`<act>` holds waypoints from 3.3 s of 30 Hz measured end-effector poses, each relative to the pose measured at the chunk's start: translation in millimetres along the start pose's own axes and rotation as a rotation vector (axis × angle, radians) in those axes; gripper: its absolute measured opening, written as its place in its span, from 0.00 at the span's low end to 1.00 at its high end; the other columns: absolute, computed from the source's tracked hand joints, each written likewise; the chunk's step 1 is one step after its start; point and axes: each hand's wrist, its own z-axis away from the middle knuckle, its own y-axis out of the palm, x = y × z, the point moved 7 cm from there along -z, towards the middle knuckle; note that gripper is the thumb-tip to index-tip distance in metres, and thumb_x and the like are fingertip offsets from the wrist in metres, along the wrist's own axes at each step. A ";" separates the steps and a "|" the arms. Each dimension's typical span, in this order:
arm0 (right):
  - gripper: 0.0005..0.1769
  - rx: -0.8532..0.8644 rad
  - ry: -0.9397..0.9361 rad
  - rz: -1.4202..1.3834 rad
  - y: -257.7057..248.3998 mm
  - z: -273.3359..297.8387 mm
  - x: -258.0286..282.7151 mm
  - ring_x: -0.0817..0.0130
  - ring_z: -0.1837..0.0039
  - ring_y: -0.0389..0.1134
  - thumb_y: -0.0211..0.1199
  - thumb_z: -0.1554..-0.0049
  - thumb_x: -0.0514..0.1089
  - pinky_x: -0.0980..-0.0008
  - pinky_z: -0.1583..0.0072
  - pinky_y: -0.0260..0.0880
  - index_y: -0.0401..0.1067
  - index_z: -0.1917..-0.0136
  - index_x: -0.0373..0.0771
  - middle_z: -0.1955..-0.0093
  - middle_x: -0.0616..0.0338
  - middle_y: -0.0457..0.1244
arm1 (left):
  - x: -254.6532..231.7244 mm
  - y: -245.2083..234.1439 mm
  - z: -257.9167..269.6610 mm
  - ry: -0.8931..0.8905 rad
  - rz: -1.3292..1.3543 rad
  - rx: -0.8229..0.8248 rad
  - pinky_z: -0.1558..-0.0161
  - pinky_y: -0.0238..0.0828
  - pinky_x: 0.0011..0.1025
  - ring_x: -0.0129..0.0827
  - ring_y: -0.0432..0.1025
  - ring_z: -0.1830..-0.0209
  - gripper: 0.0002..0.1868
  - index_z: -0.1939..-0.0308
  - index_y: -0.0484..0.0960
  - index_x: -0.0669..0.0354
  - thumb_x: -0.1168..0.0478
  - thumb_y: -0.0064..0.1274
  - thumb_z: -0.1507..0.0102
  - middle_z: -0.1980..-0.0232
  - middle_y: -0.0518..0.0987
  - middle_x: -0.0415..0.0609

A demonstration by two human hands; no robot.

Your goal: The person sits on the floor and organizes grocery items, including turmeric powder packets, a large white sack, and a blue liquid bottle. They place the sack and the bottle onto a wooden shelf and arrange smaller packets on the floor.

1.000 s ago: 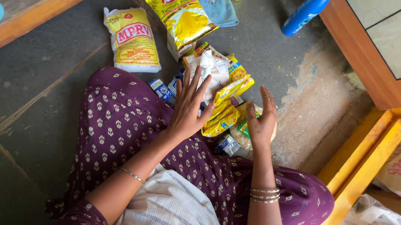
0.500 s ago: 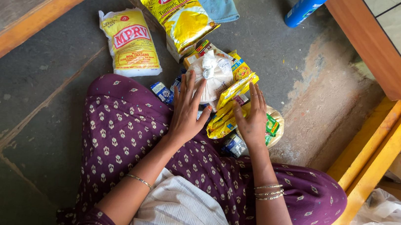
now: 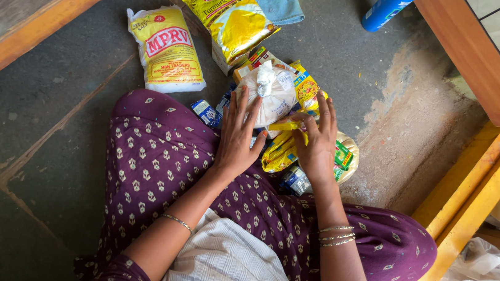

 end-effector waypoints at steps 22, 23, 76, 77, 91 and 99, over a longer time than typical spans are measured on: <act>0.10 -0.311 0.526 -1.290 7.7 38.2 -71.1 0.71 0.42 0.66 0.63 0.32 0.41 0.70 0.35 0.67 0.67 0.41 0.36 0.46 0.56 0.67 | -21.8 -16.9 9.0 0.207 0.049 -0.091 0.20 0.28 0.68 0.57 0.43 0.14 0.34 0.21 0.57 0.58 0.53 0.48 0.29 0.16 0.52 0.58; 0.09 -0.282 0.549 -1.322 13.2 37.9 -69.5 0.70 0.43 0.68 0.63 0.33 0.41 0.70 0.37 0.68 0.67 0.42 0.35 0.46 0.55 0.68 | -22.9 -16.0 9.4 0.223 0.062 -0.084 0.20 0.28 0.68 0.57 0.43 0.14 0.34 0.21 0.58 0.58 0.52 0.47 0.29 0.17 0.52 0.58; 0.29 0.147 0.588 -0.996 34.5 39.7 -40.2 0.77 0.61 0.59 0.53 0.33 0.62 0.75 0.59 0.59 0.74 0.42 0.32 0.62 0.63 0.61 | -19.1 3.2 18.6 -0.481 1.245 -0.268 0.53 0.76 0.22 0.21 0.77 0.56 0.18 0.50 0.81 0.71 0.56 0.59 0.33 0.55 0.84 0.49; 0.28 0.158 0.554 -0.963 34.6 38.8 -38.5 0.77 0.58 0.60 0.55 0.33 0.61 0.76 0.55 0.61 0.75 0.42 0.32 0.60 0.63 0.63 | -19.1 2.6 18.2 -0.490 1.250 -0.271 0.53 0.76 0.22 0.21 0.77 0.56 0.18 0.50 0.81 0.71 0.56 0.59 0.33 0.54 0.84 0.49; 0.17 0.244 0.440 -1.210 29.8 33.4 -10.3 0.74 0.42 0.68 0.68 0.41 0.42 0.69 0.38 0.69 0.70 0.41 0.34 0.45 0.60 0.69 | -26.7 -0.6 18.6 -0.466 1.215 -0.214 0.54 0.74 0.22 0.22 0.77 0.57 0.17 0.49 0.80 0.72 0.57 0.58 0.31 0.55 0.84 0.50; 0.14 0.175 0.533 -1.275 38.2 36.7 -32.3 0.75 0.44 0.69 0.67 0.40 0.42 0.72 0.38 0.67 0.74 0.43 0.33 0.47 0.60 0.70 | -22.9 8.9 17.0 -0.426 1.246 -0.156 0.43 0.72 0.25 0.25 0.76 0.46 0.23 0.37 0.76 0.71 0.55 0.50 0.28 0.47 0.83 0.51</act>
